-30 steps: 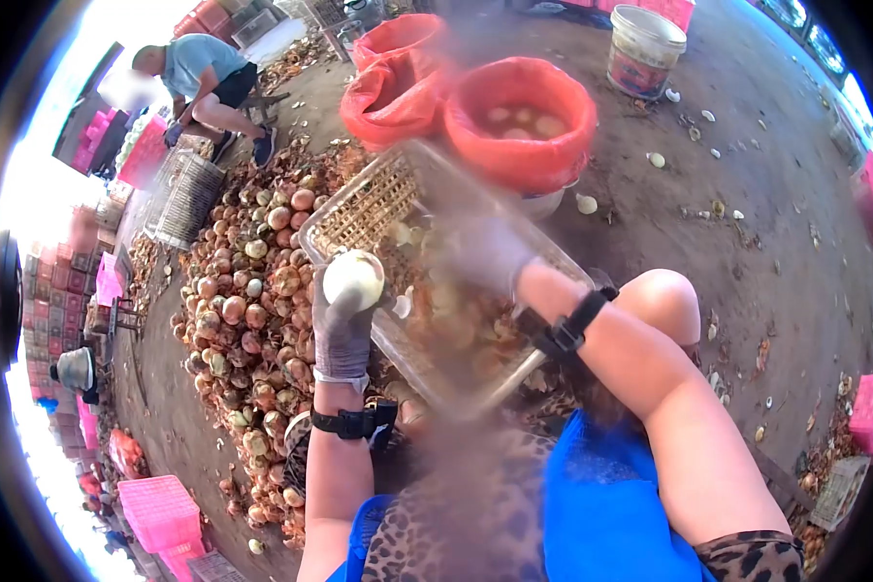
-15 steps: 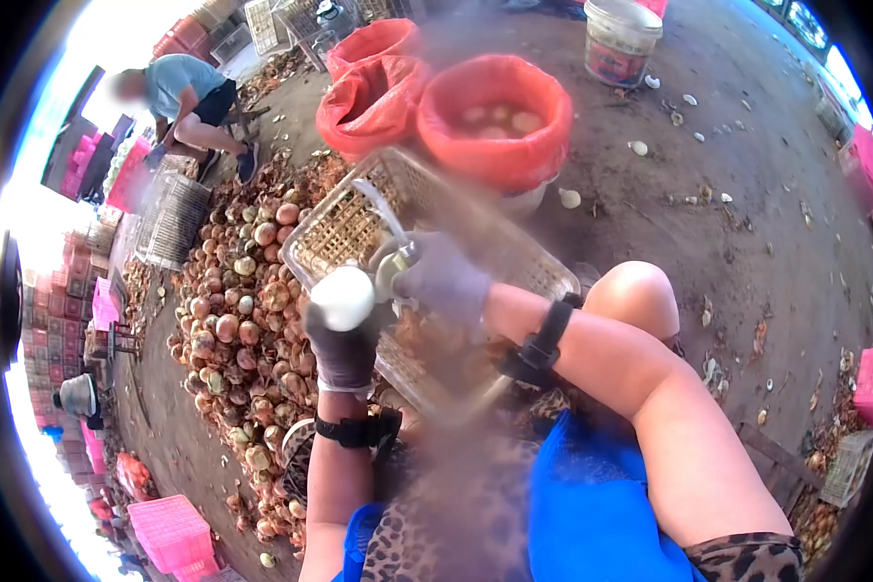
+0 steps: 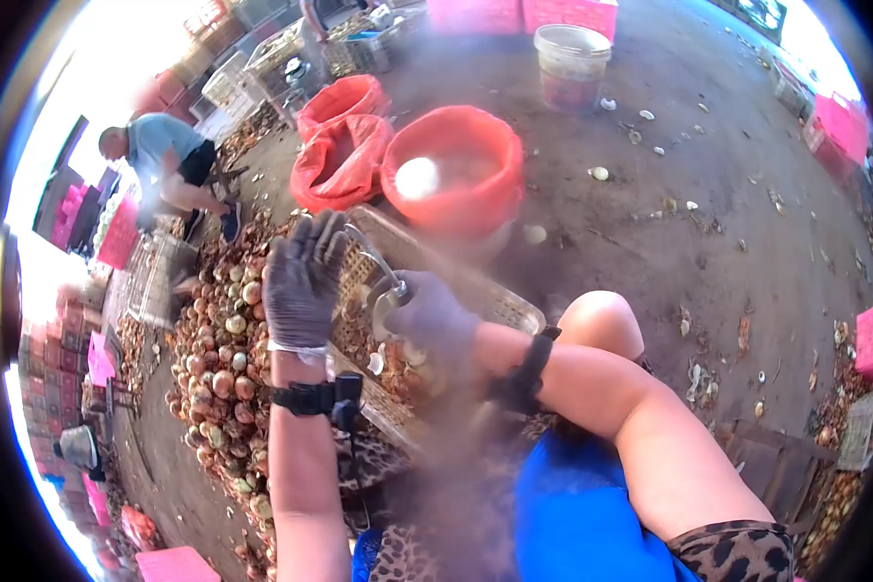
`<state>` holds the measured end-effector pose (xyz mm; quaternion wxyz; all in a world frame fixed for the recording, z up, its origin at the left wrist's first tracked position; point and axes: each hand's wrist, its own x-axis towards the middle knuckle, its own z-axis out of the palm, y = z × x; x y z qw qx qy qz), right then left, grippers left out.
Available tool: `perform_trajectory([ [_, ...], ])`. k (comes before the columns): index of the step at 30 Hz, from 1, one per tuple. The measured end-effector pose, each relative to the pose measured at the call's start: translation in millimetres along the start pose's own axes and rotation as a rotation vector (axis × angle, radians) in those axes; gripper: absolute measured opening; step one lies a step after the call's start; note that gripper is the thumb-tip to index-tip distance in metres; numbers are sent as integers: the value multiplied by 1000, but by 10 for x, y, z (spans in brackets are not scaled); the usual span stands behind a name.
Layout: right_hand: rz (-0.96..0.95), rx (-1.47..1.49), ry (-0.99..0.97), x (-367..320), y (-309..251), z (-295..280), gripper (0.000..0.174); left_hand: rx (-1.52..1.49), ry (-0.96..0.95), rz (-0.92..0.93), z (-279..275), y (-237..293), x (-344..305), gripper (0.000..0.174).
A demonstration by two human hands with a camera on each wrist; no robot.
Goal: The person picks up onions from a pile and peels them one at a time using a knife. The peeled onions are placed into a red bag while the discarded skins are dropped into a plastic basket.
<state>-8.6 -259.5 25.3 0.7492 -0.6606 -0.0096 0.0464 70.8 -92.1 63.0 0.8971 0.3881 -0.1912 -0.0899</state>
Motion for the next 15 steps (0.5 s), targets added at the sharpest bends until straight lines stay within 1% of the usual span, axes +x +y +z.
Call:
perform_trajectory([
  [1,-49,-149,-26,18,67,-36,22,-81,121,-44,-98,105,-65,37],
  [2,-100,-289,-69,82,256,-134,21,-165,246,-77,-193,213,-137,37],
  [3,-152,-419,-137,189,577,-194,20,-130,257,-53,-315,396,-333,37],
  [4,-49,-263,-171,170,514,-139,24,-90,288,-27,-494,613,-608,37],
  [5,59,-104,-189,140,451,-85,28,-45,323,-30,-851,788,-960,35],
  [6,167,47,-191,112,385,-36,33,8,447,20,-1245,914,-1432,34],
  [7,160,35,-194,107,406,-25,37,58,563,63,-1627,985,-1938,33],
  [8,120,-55,-224,145,585,-71,37,102,660,93,-1909,1045,-2420,32],
  [9,108,-220,-243,183,737,-140,37,241,915,64,-2051,1099,-2875,30],
  [10,90,-388,-250,210,860,-173,38,252,1023,42,-2176,1107,-3315,28],
  [11,117,-589,-226,205,953,-147,43,256,1120,13,-2295,1068,-3722,26],
  [12,136,-797,-198,162,1016,-90,48,251,1213,-17,-2413,977,-4064,25],
  [13,73,-996,-184,37,1030,-69,54,311,1285,-71,-2428,780,-4333,24],
  [15,131,-1087,-240,82,1372,-238,52,439,1414,-189,-2594,369,-4666,25],
])
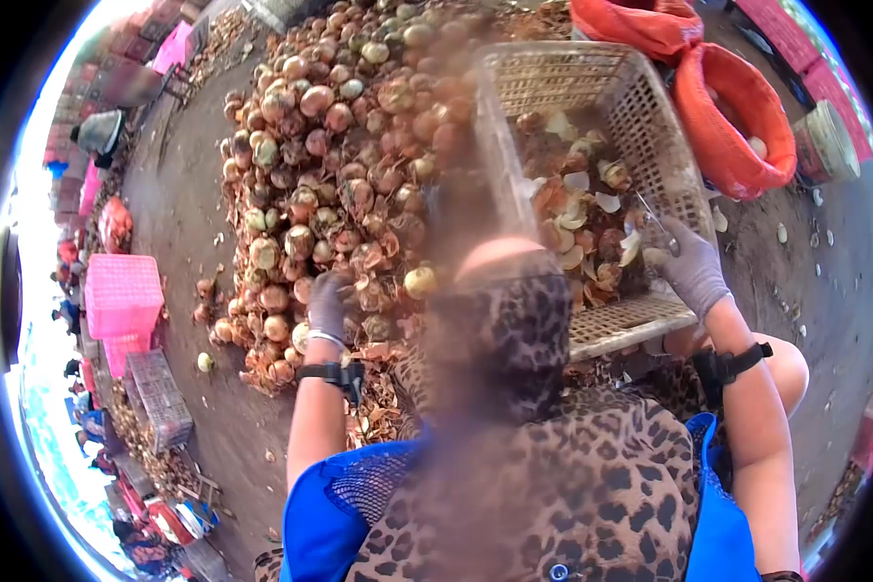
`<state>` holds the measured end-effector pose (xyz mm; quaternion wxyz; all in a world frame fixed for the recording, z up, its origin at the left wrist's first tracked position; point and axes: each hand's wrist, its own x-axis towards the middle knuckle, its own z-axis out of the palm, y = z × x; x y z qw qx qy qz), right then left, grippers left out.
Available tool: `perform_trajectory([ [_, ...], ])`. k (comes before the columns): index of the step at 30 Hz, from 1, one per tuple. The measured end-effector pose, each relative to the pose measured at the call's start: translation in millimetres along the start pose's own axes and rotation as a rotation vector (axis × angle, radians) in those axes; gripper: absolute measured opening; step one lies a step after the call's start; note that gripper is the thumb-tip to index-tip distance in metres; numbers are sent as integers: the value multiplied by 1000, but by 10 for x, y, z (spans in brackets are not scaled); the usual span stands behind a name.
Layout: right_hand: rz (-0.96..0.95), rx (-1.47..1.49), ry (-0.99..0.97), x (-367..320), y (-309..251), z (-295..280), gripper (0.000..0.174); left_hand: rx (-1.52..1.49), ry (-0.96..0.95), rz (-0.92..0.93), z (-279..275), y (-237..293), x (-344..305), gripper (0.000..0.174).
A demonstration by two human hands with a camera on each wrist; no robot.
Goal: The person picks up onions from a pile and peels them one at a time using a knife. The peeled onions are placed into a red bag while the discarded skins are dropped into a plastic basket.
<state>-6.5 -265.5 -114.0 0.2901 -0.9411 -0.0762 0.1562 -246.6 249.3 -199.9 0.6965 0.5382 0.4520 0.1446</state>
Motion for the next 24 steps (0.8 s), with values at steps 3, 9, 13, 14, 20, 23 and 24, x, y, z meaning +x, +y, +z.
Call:
perform_trajectory([
  [3,151,86,-137,-23,-191,106,47,755,-57,58,46,-1052,532,34],
  [9,267,76,-192,-62,-634,-55,39,1035,-234,-63,755,-1590,751,33],
  [13,276,142,-215,-90,-898,-260,38,101,-282,-331,877,-1154,652,35],
  [14,236,179,-215,-76,-903,-274,37,-142,-324,-413,934,-932,567,36],
  [20,145,424,-391,-92,-1495,-446,35,-605,-697,-589,1464,710,5,44],
  [23,14,675,-482,-75,-1729,-442,49,-94,-618,-336,1974,1636,-472,39],
  [24,-48,774,-446,-54,-1718,-396,50,-29,-664,-218,2148,1637,-433,38],
])
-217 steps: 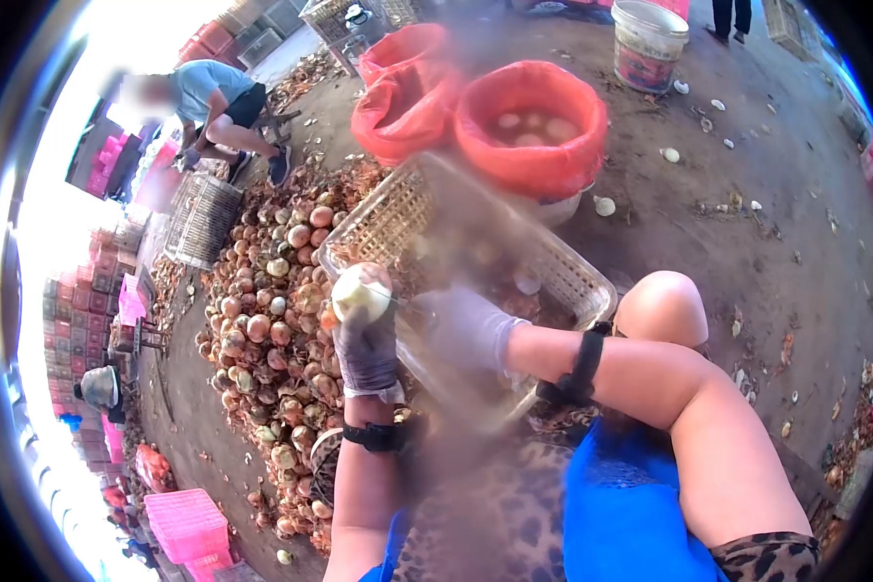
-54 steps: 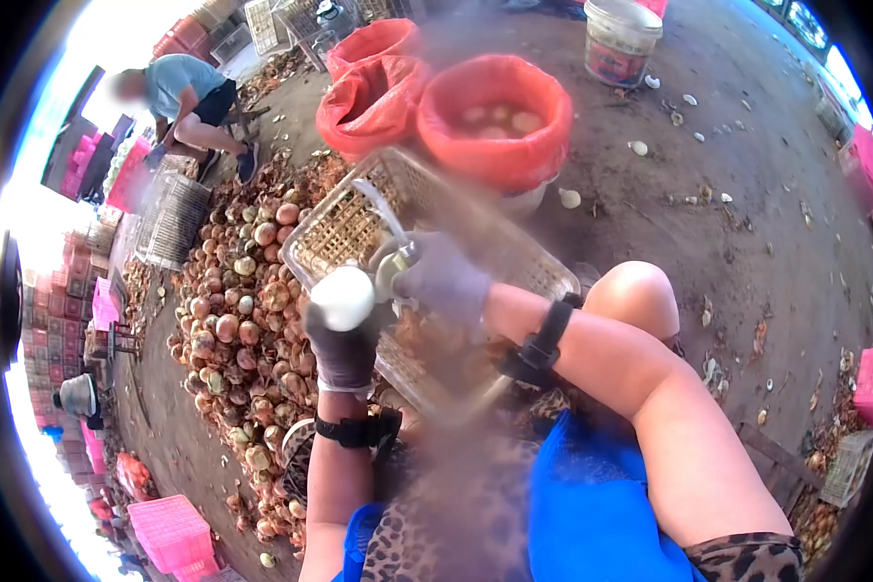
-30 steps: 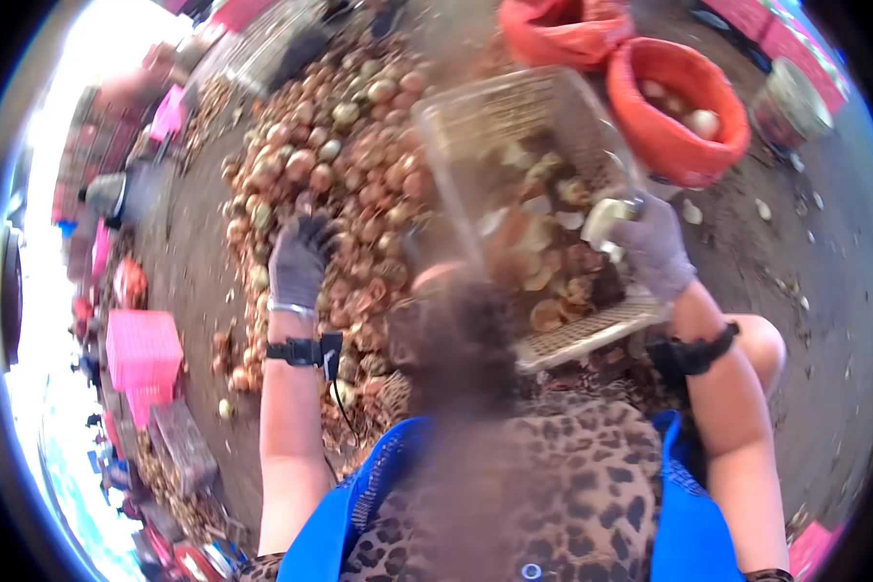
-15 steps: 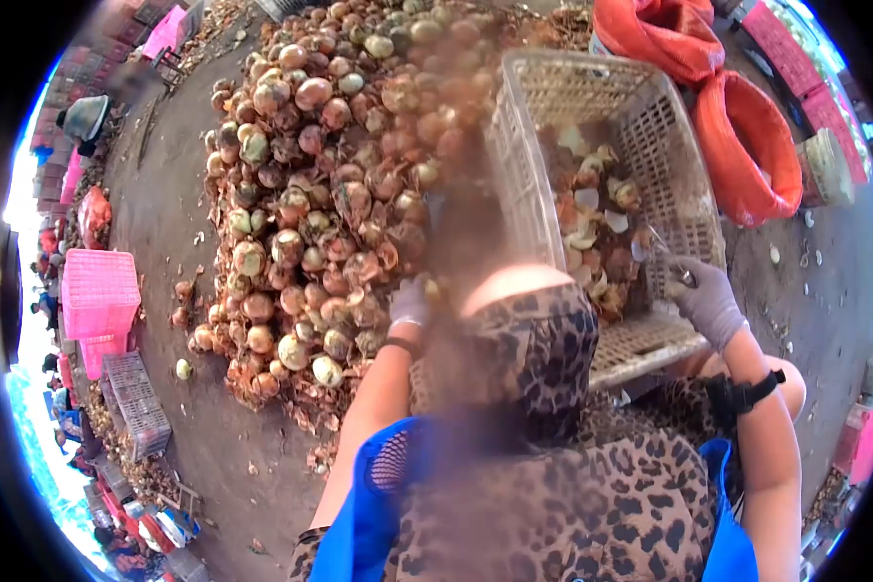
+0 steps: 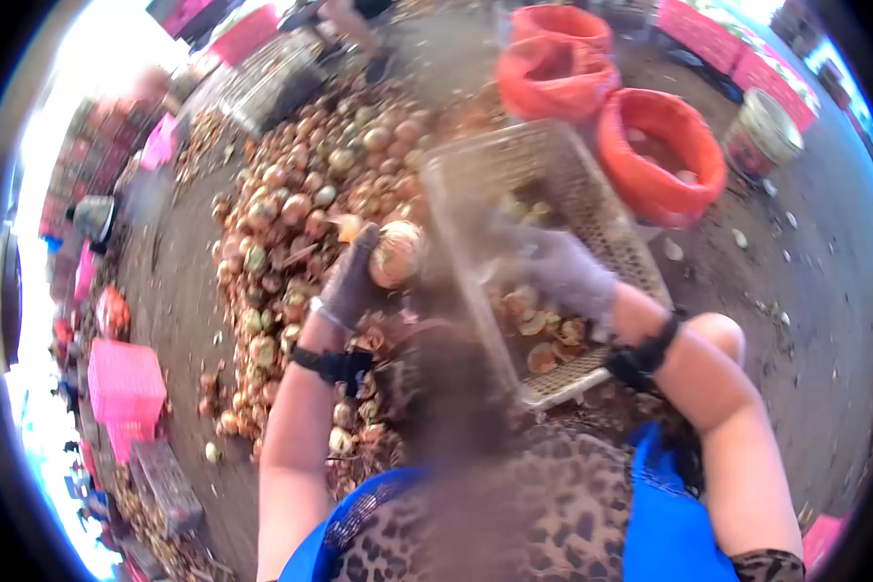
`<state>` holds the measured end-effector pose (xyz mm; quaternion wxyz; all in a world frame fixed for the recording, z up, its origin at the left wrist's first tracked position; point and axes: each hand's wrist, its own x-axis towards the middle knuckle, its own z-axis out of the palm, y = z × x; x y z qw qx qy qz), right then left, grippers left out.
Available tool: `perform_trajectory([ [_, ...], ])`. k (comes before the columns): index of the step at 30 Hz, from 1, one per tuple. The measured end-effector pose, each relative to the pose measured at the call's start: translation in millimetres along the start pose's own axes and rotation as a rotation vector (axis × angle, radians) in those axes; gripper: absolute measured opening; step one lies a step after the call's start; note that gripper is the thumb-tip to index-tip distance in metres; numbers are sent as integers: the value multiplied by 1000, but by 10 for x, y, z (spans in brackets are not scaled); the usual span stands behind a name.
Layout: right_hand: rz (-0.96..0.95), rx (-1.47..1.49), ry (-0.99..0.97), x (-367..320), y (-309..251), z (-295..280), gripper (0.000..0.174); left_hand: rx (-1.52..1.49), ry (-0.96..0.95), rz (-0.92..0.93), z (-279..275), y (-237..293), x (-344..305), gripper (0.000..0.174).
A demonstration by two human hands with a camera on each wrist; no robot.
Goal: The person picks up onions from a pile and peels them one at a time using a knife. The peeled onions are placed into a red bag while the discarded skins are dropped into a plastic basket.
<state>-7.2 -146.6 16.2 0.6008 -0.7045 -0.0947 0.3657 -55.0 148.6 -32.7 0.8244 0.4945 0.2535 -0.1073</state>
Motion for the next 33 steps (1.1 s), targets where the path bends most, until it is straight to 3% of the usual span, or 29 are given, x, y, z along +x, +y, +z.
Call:
perform_trajectory([
  [1,-89,79,0,35,36,10,52,101,-43,88,137,6,155,37],
  [4,-274,137,-52,-152,-229,-42,61,959,-131,636,714,166,154,37],
  [7,-407,443,-134,-28,54,-221,51,877,-182,709,1393,286,-302,38],
  [8,-386,490,-151,-201,-46,-299,49,536,-165,560,1465,220,-255,39],
  [11,-351,519,-149,-307,-32,-475,52,270,-323,459,1535,171,-390,54],
  [12,-361,503,-114,-323,-50,-493,52,218,-297,561,1687,-41,-345,56],
  [14,-379,468,-46,-335,-87,-487,52,189,-291,680,1773,-230,-211,59],
  [17,-515,296,123,-277,-7,-371,51,251,-336,716,1725,-343,-60,61],
  [20,-649,-97,396,-223,84,-323,46,132,-347,618,1750,-268,-113,57],
  [24,-636,-435,431,-266,162,-406,39,17,-571,593,1682,-116,-59,51],
  [28,-486,-574,329,-344,79,-437,37,-27,-590,566,1620,-117,-14,47],
  [29,-434,-590,297,-348,89,-436,38,40,-562,589,1641,-110,-23,46],
  [31,-610,-506,468,-295,138,-415,38,268,-443,652,1720,-65,-84,45],
  [32,-698,-468,554,-280,111,-411,38,280,-399,571,1739,-66,-90,44],
  [33,-611,-468,517,-287,69,-430,40,290,-357,489,1758,-68,-96,43],
])
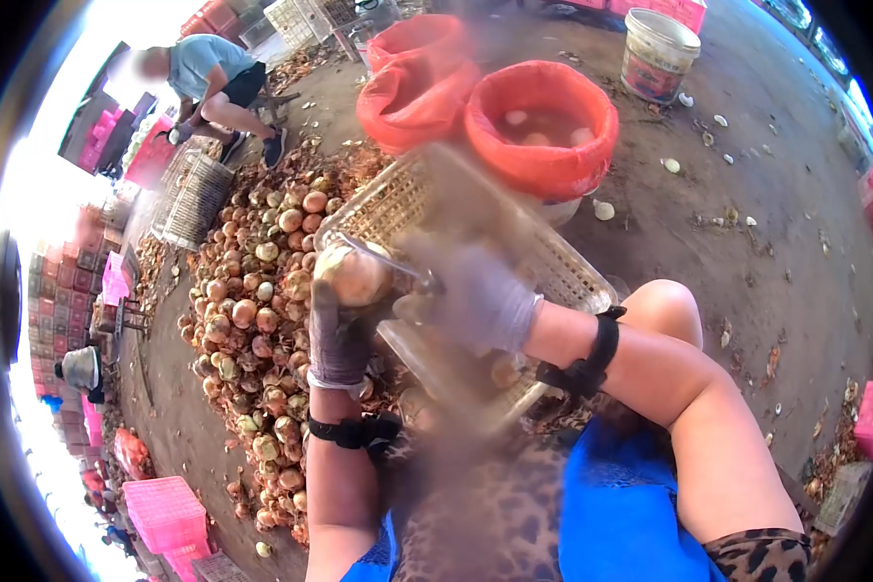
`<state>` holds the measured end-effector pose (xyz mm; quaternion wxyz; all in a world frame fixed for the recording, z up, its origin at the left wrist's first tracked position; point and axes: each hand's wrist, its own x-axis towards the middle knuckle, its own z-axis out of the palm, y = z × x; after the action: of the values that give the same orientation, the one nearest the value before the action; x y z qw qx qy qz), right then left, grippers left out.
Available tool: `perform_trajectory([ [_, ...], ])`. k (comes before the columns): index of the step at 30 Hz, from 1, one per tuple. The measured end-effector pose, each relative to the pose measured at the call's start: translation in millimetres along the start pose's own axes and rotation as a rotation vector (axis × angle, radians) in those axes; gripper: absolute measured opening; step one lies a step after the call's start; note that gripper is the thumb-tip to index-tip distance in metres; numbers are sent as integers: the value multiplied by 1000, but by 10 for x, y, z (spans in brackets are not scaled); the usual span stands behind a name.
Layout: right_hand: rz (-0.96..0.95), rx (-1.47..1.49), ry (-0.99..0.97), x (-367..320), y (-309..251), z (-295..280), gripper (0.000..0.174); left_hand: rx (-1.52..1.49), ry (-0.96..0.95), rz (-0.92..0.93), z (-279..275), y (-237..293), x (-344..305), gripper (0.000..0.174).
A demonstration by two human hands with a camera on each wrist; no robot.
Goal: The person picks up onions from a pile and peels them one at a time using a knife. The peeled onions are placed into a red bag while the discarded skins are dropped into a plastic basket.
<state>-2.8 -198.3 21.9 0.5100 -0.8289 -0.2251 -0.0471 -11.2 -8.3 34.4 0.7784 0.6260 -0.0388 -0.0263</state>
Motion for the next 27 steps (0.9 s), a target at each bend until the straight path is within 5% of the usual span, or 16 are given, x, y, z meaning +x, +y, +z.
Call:
perform_trajectory([
  [2,152,-6,-119,65,-66,-95,44,-246,13,-264,-81,-142,-33,42],
  [3,259,242,-169,76,-65,-113,42,-324,24,-352,-117,-229,-47,42],
  [5,454,741,-251,119,-62,-166,39,-242,22,-329,-168,-333,-34,41],
  [8,763,1027,-336,204,166,-166,29,67,5,-279,-192,-146,-35,44],
  [11,649,1644,-339,150,230,-12,20,-16,61,-127,-102,-147,-66,45],
  [14,679,1435,-208,82,156,59,21,-1,106,112,9,-189,-107,48],
  [17,679,1275,-183,38,198,137,42,-291,-39,53,162,3,26,48],
  [19,696,1105,-148,29,68,40,35,-261,-43,160,227,23,39,42],
  [22,744,1104,-154,66,-48,-76,25,175,85,520,128,-256,47,24],
  [25,804,1107,-133,55,0,-52,23,163,163,380,-99,-435,99,6],
  [27,818,1105,-111,38,73,-8,25,-58,319,120,-12,-298,55,4],
])
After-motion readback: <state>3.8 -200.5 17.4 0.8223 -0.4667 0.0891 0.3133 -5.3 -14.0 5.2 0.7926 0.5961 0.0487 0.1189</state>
